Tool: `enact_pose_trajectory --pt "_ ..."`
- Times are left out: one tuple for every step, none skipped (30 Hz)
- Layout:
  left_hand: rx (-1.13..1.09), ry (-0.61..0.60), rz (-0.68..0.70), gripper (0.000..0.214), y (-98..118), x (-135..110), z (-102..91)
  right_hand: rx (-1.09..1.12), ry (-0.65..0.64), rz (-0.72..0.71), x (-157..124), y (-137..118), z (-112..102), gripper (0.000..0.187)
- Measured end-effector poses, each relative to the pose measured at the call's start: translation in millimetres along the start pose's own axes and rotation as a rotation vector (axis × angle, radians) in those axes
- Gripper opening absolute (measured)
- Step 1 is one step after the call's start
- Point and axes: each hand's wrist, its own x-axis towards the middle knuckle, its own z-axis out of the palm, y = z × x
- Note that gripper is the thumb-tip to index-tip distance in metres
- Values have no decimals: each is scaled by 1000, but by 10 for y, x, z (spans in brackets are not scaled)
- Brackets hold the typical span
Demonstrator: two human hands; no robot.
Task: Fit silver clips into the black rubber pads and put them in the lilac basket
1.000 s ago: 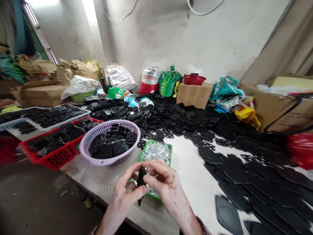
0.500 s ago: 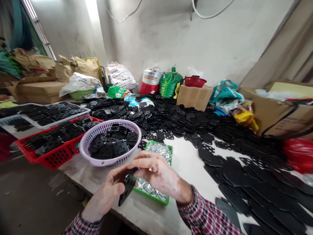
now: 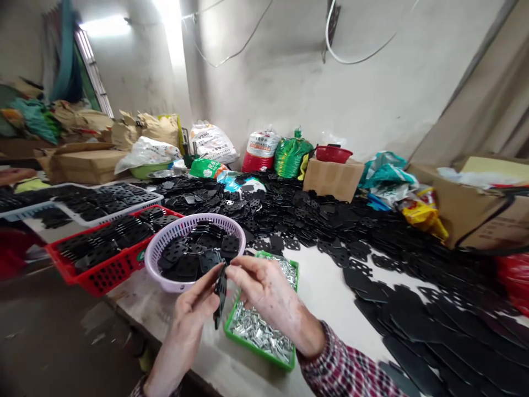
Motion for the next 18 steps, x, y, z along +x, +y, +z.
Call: enact_pose_trajectory --pt "78 39 7 62 -2 2 5 3 -49 43 9 -19 11 34" --pt "167 80 15 65 -6 2 9 -6 -94 68 21 -49 22 34" --pt "261 120 27 67 -15 0 11 -26 -128 82 36 -89 32 33" --pt "358 159 49 66 -27 -3 13 -57 -145 90 55 -135 43 31" --pt "452 206 90 65 -43 -7 15 -102 -153 94 78 -186 54 30" --pt "540 253 147 63 -63 -10 16 -167 -152 97 104 -236 66 29" --pt "620 292 217 60 -84 -11 16 -253 -146 98 132 -284 77 31" --pt "690 316 289 58 -104 -9 15 -353 -132 94 161 -325 88 34" --pt "750 328 350 57 -120 -5 14 -457 -112 83 190 -358 97 37" --pt "797 334 399 56 -131 0 13 -552 -94 70 218 -383 105 40" --pt "834 332 433 54 -136 7 13 -626 -79 57 243 -399 110 40" --pt "864 323 456 53 -134 12 12 -680 -73 45 265 -408 112 39" --pt "885 310 472 54 -128 15 12 -721 -76 39 287 -411 109 37" --pt "899 295 482 56 -122 14 11 -759 -79 39 309 -411 100 34" --pt "905 285 487 60 -119 7 8 -802 -82 43 335 -410 82 31" --pt "903 280 485 65 -126 -7 3 -851 -81 47 368 -408 57 29" --pt "890 282 476 70 -146 -29 -5 -901 -76 48 413 -406 22 28" --pt "864 299 473 74 -184 -58 -18 -944 -67 44 472 -402 -21 26"
